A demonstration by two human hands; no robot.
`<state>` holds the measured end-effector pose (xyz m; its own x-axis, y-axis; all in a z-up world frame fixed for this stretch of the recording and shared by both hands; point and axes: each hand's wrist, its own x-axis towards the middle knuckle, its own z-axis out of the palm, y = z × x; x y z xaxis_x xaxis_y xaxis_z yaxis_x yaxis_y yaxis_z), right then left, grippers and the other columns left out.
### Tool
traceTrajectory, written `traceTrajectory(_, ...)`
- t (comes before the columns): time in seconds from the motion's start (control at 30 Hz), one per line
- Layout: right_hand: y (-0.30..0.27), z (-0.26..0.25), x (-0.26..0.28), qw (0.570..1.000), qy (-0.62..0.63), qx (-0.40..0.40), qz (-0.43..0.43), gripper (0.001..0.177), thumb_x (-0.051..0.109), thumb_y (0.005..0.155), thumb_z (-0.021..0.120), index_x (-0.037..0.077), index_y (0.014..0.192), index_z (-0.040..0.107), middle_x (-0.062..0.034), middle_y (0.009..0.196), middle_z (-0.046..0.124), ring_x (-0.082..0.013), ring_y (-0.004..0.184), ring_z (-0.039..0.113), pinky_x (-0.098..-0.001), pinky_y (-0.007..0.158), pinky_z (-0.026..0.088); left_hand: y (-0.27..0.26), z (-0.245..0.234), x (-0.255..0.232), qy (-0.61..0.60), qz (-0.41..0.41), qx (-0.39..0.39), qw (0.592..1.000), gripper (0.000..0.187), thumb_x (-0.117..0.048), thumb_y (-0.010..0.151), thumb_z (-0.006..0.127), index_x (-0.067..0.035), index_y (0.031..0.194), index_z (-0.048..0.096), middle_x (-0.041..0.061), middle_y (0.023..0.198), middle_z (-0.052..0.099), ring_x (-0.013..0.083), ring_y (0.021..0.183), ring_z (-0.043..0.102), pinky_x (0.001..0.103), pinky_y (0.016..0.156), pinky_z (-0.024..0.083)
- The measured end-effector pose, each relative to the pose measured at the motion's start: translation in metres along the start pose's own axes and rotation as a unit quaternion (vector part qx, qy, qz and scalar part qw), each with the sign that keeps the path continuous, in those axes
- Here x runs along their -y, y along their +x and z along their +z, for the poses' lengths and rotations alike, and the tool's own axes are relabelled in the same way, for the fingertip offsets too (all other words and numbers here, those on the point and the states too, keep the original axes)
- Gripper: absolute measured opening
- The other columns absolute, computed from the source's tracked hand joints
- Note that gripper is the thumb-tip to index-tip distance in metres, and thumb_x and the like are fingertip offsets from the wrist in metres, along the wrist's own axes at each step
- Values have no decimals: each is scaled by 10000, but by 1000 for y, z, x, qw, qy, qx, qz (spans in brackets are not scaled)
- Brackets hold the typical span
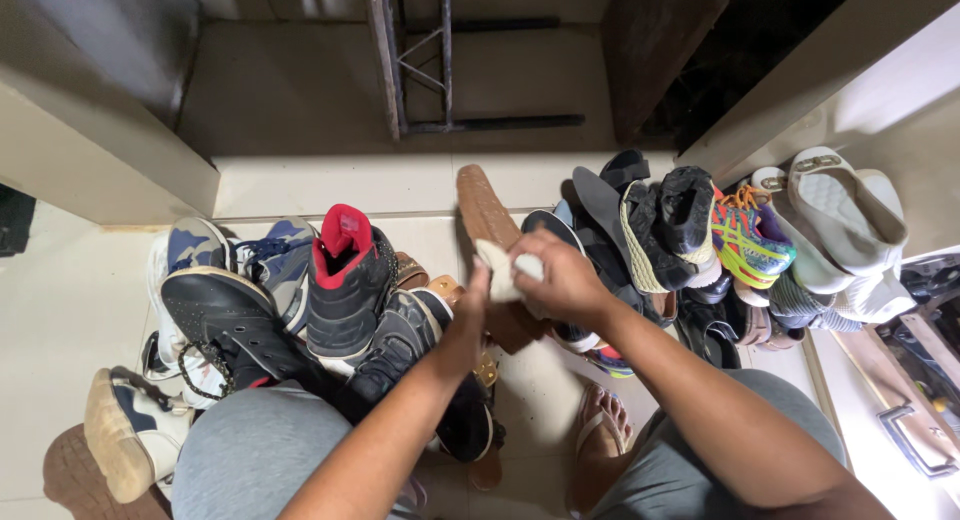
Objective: The person sits on the floor and wipes multiple shoes with a cloth, handling sneakers, sandals, and slip-ons one at a time. The person wipes the uppers and soles, then places each shoe back among the others.
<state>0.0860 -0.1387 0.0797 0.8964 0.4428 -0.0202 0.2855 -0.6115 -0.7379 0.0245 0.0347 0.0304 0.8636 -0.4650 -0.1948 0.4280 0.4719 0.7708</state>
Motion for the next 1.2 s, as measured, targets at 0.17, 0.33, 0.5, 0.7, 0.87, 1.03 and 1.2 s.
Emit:
traceTrajectory(0.17, -35, 17, 62, 971, -152, -89, -163, 397, 154, 711, 813, 129, 1085, 683, -119, 1168, 597, -326, 1082, 587, -440, 849, 483, 2, 2, -24, -94, -72, -107, 987, 664, -649, 968, 398, -109, 1311, 577, 102, 1117, 698, 223, 967, 696, 371, 783, 581)
traceTrajectory(0.33, -45, 13, 61, 908, -188, -110, -357, 432, 81, 797, 761, 145, 1215, 674, -110, 1258, 553, -312, 1151, 554, -452, 936, 416, 7, 3, -30, -184, -105, -148, 966, 612, -629, 939, 451, -140, 1273, 605, 118, 1135, 666, 246, 960, 688, 377, 787, 586)
traceTrajectory(0.5, -40, 9, 34, 890, -145, -155, -404, 472, 44, 747, 777, 150, 1189, 652, -119, 1269, 525, -328, 1145, 544, -442, 946, 435, 4, -2, -25, -263, -74, -105, 956, 691, -651, 921, 429, -125, 1339, 589, 101, 1199, 660, 254, 1022, 680, 394, 869, 561)
traceTrajectory(0.7, -41, 17, 12, 938, -1, -163, -306, 583, -39, 707, 748, 114, 1234, 551, -177, 1338, 469, -388, 1213, 536, -450, 1021, 478, -4, 3, -30, -281, -71, -103, 951, 747, -662, 916, 402, -145, 1439, 534, 81, 1313, 624, 246, 1160, 627, 413, 960, 528)
traceTrajectory(0.87, -20, 11, -21, 955, -27, -183, -232, 605, -38, 651, 717, 59, 1227, 558, -213, 1311, 481, -447, 1226, 515, -482, 1038, 463, -13, 6, -32, -319, -96, -49, 942, 794, -679, 885, 394, -135, 1451, 509, 133, 1372, 600, 317, 1208, 616, 505, 1035, 517)
traceTrajectory(1.03, 12, -25, -64, 922, -300, -245, -12, 462, 8, 663, 732, 98, 1115, 697, -251, 1269, 544, -424, 1155, 554, -490, 952, 482, -19, 4, -39, -296, -81, 38, 951, 804, -668, 902, 445, -92, 1459, 517, 188, 1335, 621, 341, 1146, 644, 552, 998, 504)
traceTrajectory(1.2, 10, -61, -60, 950, -125, -286, -28, 388, 53, 814, 703, 136, 1192, 738, -181, 1264, 594, -346, 1162, 617, -424, 993, 524, -17, -1, -44, -241, -99, 3, 965, 758, -605, 889, 450, -104, 1454, 513, 147, 1359, 631, 322, 1175, 643, 576, 1003, 510)
